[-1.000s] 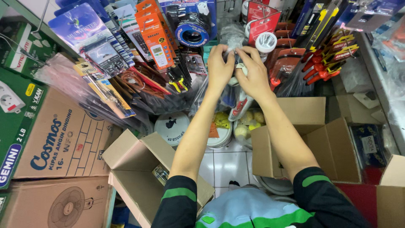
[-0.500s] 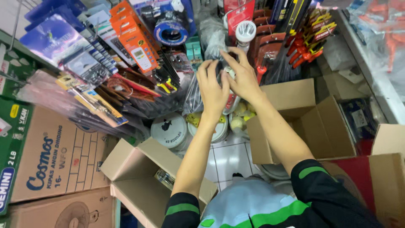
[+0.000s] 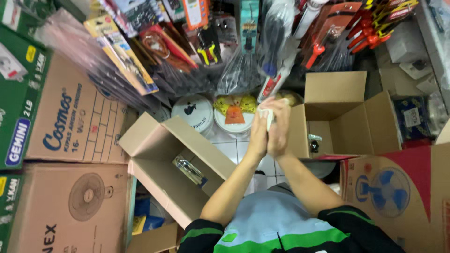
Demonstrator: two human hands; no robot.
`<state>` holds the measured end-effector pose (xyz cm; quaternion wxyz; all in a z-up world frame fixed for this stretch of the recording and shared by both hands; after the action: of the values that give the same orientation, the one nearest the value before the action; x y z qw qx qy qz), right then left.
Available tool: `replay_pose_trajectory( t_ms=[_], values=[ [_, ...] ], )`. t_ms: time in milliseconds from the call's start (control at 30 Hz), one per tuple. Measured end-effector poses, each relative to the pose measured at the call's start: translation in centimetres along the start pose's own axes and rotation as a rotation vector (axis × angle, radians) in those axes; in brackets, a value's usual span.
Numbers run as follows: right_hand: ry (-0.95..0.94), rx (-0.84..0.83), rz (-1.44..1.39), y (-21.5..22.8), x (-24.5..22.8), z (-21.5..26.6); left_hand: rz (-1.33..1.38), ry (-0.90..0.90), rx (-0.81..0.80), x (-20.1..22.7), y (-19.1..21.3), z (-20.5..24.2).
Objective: The person picks up various items from shelves and puts them into cardboard boxes.
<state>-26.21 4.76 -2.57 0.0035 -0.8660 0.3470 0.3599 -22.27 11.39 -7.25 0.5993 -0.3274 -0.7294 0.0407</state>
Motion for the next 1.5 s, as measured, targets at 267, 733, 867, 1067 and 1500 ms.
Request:
replay_pose_trajectory(
  t_ms=[267, 733, 867, 1067, 1500],
  values=[
    [-0.354, -0.207, -0.358, -3.5, -5.0, 10.8, 0.122, 0.027, 0.281, 4.4, 4.8, 10.8],
    [-0.963, -0.495, -0.512, -3.1, -4.2, 26.5, -0.811, 0.062, 0.335, 1.2, 9.3, 27.6],
    [-1.026, -0.527, -0.470, -3.2, -1.3, 28.5, -0.777, 0.164, 0.374, 1.2, 10.7, 29.7],
    [-0.849, -0.639, -0.448, -5.2, -2.4, 28.7, -0.668, 0.210, 0.454, 1.9, 12.9, 30.0],
    [-1.051, -0.882, -0.382, -27.9, 3.2, 31.6, -1.481, 0.161, 0.176, 4.0, 33.0, 23.6]
  ],
)
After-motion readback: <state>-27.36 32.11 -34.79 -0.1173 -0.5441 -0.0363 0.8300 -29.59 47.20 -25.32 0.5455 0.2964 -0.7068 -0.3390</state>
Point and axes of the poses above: each hand's wrist, its own z-axis away from the middle knuckle, its own y-axis out of the back of the hand, x = y × z, the point moved 2 cm from there along -z, towards the middle knuckle, and after that the axes turned 6 degrees about z, right-handed, at the moved point
